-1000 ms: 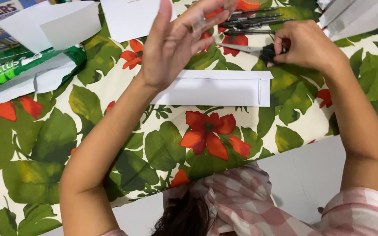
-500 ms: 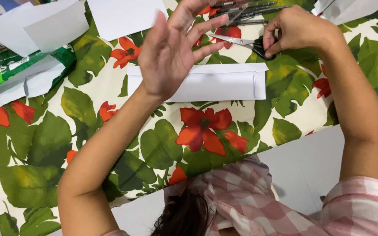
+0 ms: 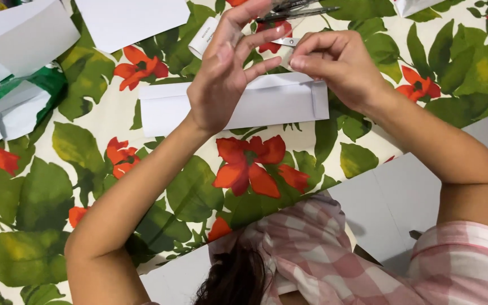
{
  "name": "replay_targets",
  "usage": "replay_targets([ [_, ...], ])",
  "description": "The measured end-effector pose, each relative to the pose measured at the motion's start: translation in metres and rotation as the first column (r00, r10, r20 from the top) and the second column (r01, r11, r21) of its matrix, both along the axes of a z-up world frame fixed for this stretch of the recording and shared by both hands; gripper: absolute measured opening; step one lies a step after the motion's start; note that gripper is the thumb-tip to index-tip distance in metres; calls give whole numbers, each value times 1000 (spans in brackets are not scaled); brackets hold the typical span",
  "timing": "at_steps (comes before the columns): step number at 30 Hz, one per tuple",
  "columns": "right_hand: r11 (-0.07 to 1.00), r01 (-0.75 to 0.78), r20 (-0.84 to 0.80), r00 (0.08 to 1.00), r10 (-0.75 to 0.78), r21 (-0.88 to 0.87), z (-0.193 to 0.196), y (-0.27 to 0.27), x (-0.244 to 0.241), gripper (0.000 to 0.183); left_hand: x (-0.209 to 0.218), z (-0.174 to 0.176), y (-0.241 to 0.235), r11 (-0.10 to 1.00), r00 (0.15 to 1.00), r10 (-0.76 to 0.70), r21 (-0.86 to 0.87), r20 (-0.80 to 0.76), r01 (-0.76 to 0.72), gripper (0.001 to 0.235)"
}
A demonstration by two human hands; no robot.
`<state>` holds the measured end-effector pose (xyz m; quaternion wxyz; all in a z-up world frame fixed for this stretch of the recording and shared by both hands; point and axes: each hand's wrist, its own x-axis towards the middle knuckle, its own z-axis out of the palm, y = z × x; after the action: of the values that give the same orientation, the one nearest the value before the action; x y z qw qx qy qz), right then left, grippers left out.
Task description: Folding paper into small bags and securing them with adhesive tape cut by scissors.
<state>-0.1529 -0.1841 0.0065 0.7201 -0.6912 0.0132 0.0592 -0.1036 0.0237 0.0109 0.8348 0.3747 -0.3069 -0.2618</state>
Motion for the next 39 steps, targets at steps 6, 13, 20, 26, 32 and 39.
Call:
replay_targets([
  [6, 935, 92, 199, 980, -24, -342, 3, -12, -23, 10, -1, -3, -13, 954, 927, 118, 218, 356, -206, 51],
  [13, 676, 155, 343, 927, 152, -720, -13, -46, -23, 10, 12, -6, -11, 771, 354, 226, 55, 908, -634, 38],
  [20, 520, 47, 196, 952, 235, -853, -17, -40, -19, 53, 8, -15, -9, 799, 335, 163, 75, 928, -596, 50],
  [26, 603, -103, 6, 984, 176, -791, 1, -30, -19, 59, 12, -10, -2, 791, 351, 164, 89, 922, -605, 53],
  [32, 926, -5, 621, 741, 256, -376, 15, -36, -5, 77, 17, 16, 4, 458, 455, -201, 494, 868, -739, 97],
  [39, 822, -34, 709, 487, 510, -569, 85, -15, 10, 87, 23, 74, 13, 456, 396, -484, 611, 780, -647, 79],
])
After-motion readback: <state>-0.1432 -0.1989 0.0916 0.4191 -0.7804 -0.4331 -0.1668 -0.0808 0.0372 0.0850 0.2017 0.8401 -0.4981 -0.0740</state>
